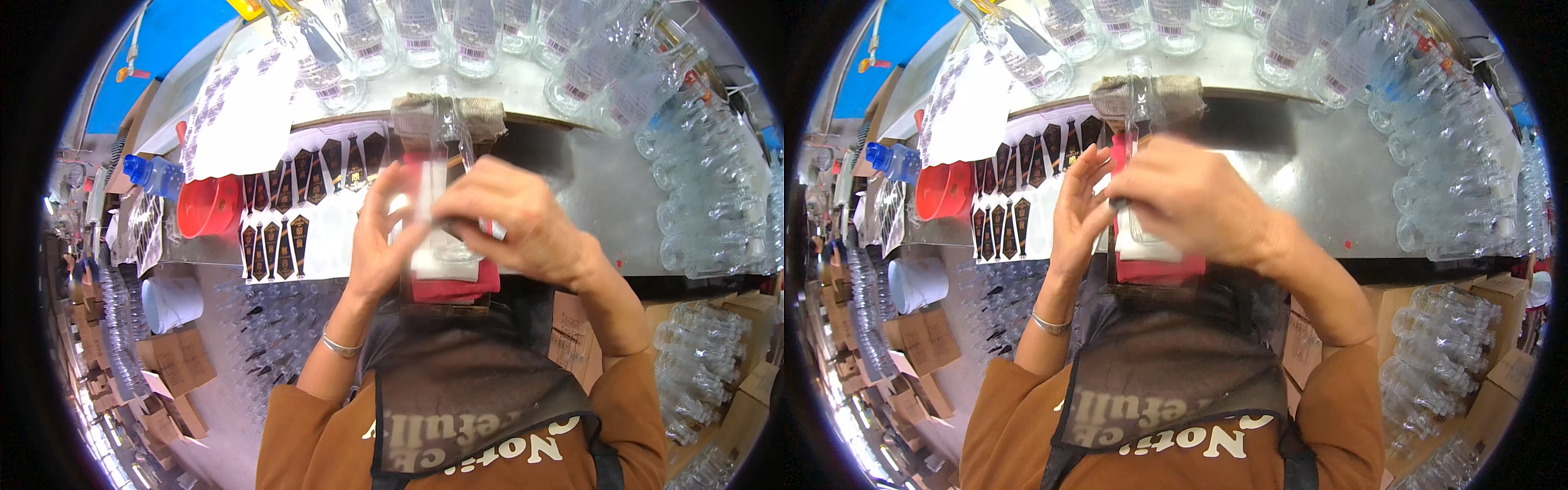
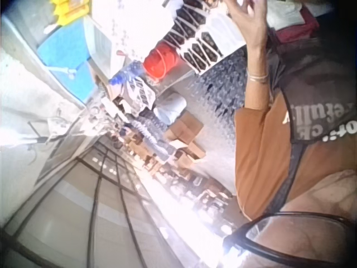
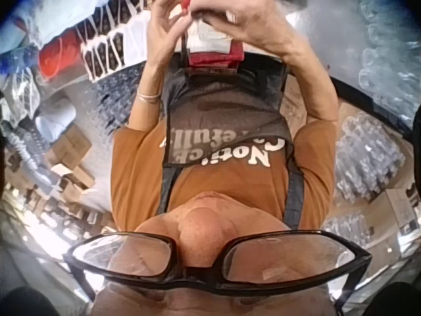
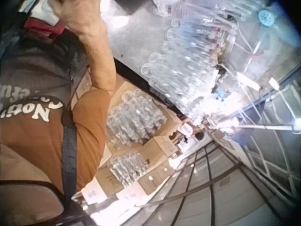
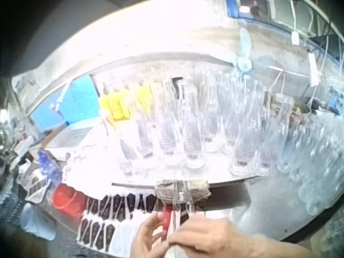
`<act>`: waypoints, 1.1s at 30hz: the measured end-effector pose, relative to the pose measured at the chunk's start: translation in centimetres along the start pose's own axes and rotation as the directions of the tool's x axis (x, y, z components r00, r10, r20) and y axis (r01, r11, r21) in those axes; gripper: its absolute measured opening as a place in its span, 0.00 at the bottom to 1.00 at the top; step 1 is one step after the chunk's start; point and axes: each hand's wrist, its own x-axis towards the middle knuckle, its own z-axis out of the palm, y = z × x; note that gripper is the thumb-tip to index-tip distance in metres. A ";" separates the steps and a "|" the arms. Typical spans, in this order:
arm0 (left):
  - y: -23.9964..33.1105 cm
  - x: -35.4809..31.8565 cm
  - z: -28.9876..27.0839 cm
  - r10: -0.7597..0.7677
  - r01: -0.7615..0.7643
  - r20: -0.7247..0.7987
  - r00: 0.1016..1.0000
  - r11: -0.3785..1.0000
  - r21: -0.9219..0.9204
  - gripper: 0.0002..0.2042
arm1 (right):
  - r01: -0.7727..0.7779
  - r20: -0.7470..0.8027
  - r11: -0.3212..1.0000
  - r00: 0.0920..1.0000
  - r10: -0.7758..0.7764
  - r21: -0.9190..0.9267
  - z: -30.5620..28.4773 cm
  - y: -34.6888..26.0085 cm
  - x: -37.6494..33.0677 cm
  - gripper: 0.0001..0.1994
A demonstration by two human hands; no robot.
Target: The person repeatedly picks up clear plastic bottles, applies a dark rectangular label to each bottle, and places the labeled bottles on a metal counter. The person handles the bottles one at a time and continues the labeling process throughout the clip.
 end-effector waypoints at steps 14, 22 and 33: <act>-0.4 -2.7 3.5 0.249 -0.289 0.153 0.956 0.879 0.380 0.54 | -0.634 0.069 0.418 0.597 0.799 0.651 -0.9 0.2 -8.1 0.17; -0.1 -1.9 2.8 0.349 -0.379 0.154 0.925 0.800 0.465 0.48 | -0.637 0.153 0.561 0.722 0.675 0.528 1.9 0.3 -7.9 0.23; -0.8 -2.0 -2.1 0.328 -0.370 0.192 0.925 0.663 0.650 0.48 | -0.737 -0.069 0.664 0.661 0.747 0.128 2.7 -1.4 -7.8 0.16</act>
